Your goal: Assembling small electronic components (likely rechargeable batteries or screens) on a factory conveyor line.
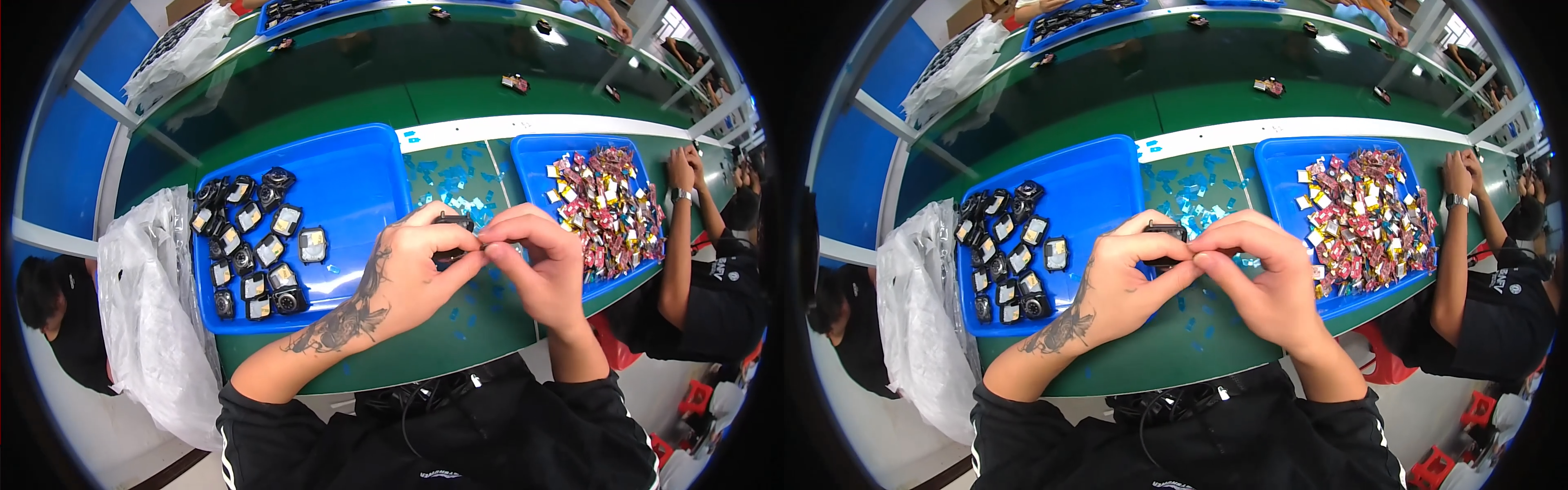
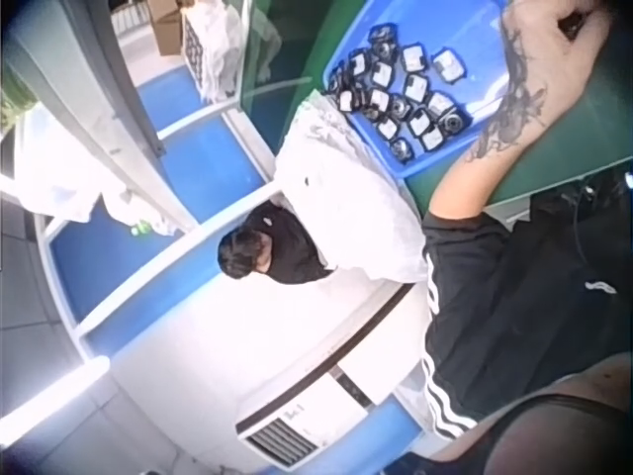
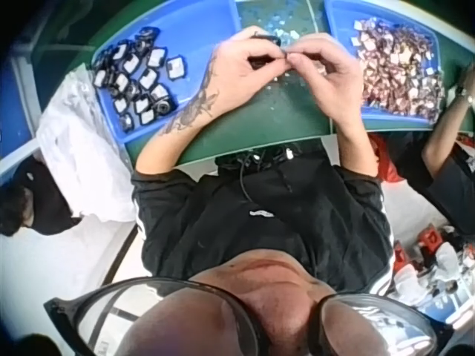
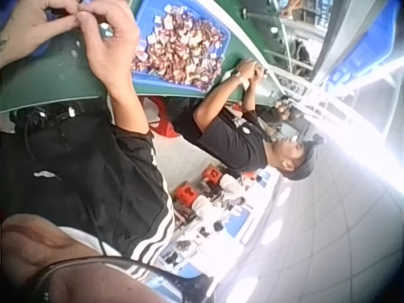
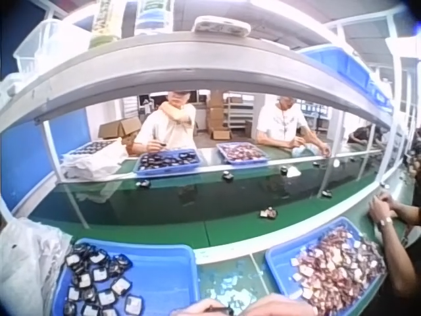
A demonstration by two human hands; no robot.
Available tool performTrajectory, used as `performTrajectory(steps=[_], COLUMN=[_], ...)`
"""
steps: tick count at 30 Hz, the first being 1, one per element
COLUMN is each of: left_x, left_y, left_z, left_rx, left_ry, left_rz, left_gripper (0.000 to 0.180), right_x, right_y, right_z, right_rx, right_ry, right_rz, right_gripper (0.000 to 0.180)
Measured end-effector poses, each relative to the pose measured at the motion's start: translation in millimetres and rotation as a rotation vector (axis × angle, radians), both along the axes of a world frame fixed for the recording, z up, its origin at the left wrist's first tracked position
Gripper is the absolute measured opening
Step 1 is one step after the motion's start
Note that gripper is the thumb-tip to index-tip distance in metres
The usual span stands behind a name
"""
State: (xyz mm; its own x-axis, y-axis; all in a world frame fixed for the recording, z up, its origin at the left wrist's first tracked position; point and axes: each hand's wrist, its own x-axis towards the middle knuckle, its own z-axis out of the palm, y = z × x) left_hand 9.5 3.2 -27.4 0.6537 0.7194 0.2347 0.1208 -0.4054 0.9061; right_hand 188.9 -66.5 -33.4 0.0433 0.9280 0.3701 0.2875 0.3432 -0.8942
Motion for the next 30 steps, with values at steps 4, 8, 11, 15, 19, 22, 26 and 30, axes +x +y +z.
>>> performTrajectory(steps=[4, 8, 11, 15, 19, 22, 26, 30], left_x=[-3.4, -7.5, -11.8, -16.4, -2.7, 2.9, 6.6, 3.2], left_y=[3.8, 12.2, 20.6, 20.3, 12.7, 5.8, 0.3, -3.3], left_z=[-1.0, 1.5, -9.5, 9.6, -5.3, -11.3, -2.1, -12.1], left_rx=[-0.159, -0.488, -0.249, -0.051, -0.393, -0.62, -0.868, -0.898], left_ry=[-0.094, -0.213, -0.144, 0.082, -0.205, -0.302, -0.337, -0.523], left_rz=[-0.103, 0.014, 0.134, 0.189, 0.127, 0.145, 0.179, 0.09], left_gripper=[0.023, 0.047, 0.034, 0.024, 0.018, 0.019, 0.023, 0.034], right_x=[-9.3, 11.2, 3.0, 5.7, -6.9, -13.9, -19.0, -24.1], right_y=[-2.5, -9.1, -10.8, -16.2, -16.2, -15.0, -10.0, -6.5], right_z=[-0.4, -0.3, -2.4, -3.4, 3.9, 1.7, 3.9, 1.4], right_rx=[0.034, -0.093, -0.232, -0.296, -0.207, -0.214, -0.134, 0.106], right_ry=[0.379, 0.311, 0.356, 0.431, 0.297, 0.23, -0.003, -0.224], right_rz=[-0.16, -0.177, -0.082, 0.004, 0.069, 0.005, -0.215, -0.31], right_gripper=[0.009, 0.015, 0.022, 0.023, 0.017, 0.016, 0.018, 0.016])
